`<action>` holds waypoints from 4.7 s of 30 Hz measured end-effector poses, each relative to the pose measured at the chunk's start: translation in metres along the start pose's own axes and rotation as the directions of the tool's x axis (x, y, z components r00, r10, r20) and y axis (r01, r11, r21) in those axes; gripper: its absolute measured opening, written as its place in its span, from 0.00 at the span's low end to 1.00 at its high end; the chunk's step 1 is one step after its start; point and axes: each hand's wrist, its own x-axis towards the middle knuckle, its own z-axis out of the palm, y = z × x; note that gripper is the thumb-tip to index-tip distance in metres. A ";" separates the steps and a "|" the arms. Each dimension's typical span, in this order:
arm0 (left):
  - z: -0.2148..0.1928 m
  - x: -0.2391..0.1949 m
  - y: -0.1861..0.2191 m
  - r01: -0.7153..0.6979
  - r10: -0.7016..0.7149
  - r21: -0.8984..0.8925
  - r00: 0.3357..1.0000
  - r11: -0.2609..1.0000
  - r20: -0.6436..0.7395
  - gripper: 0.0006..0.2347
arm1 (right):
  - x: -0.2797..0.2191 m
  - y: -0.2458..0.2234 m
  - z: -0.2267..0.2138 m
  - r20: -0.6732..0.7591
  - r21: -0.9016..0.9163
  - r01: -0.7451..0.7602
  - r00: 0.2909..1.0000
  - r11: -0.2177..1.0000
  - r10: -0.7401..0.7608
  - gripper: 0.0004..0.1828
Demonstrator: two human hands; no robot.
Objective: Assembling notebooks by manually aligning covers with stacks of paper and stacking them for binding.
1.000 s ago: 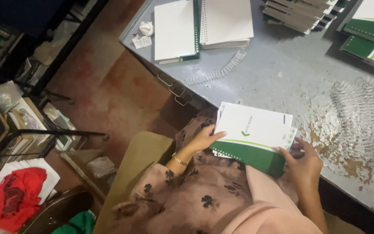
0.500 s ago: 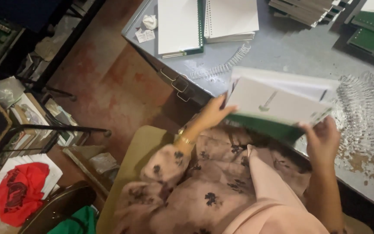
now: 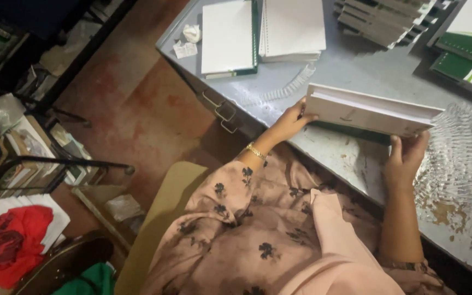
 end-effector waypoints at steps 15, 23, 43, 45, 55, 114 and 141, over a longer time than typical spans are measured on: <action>0.039 -0.009 0.048 -0.173 0.174 -0.014 0.985 0.985 0.009 0.07 | 0.003 -0.001 -0.008 -0.050 0.188 -0.163 0.983 0.969 0.176 0.29; 0.027 -0.017 0.018 -0.140 0.138 -0.034 0.988 0.990 -0.068 0.42 | -0.005 -0.049 0.005 0.034 0.095 -0.139 0.990 0.986 0.136 0.44; 0.033 0.038 -0.049 -0.144 0.124 -0.063 0.959 0.988 -0.255 0.22 | 0.007 0.051 0.025 -0.066 0.226 -0.067 0.994 0.972 0.083 0.37; 0.053 0.011 -0.059 -0.105 0.078 -0.078 0.955 0.991 -0.285 0.17 | -0.023 0.053 0.019 -0.087 0.194 -0.141 0.983 0.971 0.160 0.37; 0.053 -0.009 -0.023 -0.172 0.174 0.029 0.948 0.985 -0.266 0.20 | -0.013 0.038 0.014 -0.005 -0.063 -0.125 0.992 0.990 0.125 0.40; -0.032 -0.055 0.053 0.501 -0.473 -0.191 0.864 0.844 0.174 0.30 | 0.010 -0.107 -0.023 0.325 -0.217 -0.853 0.395 0.474 0.859 0.60; 0.023 -0.029 -0.001 -0.272 0.280 0.067 0.936 0.960 -0.214 0.25 | -0.022 0.005 0.008 0.117 -0.527 -0.019 0.989 0.850 0.094 0.21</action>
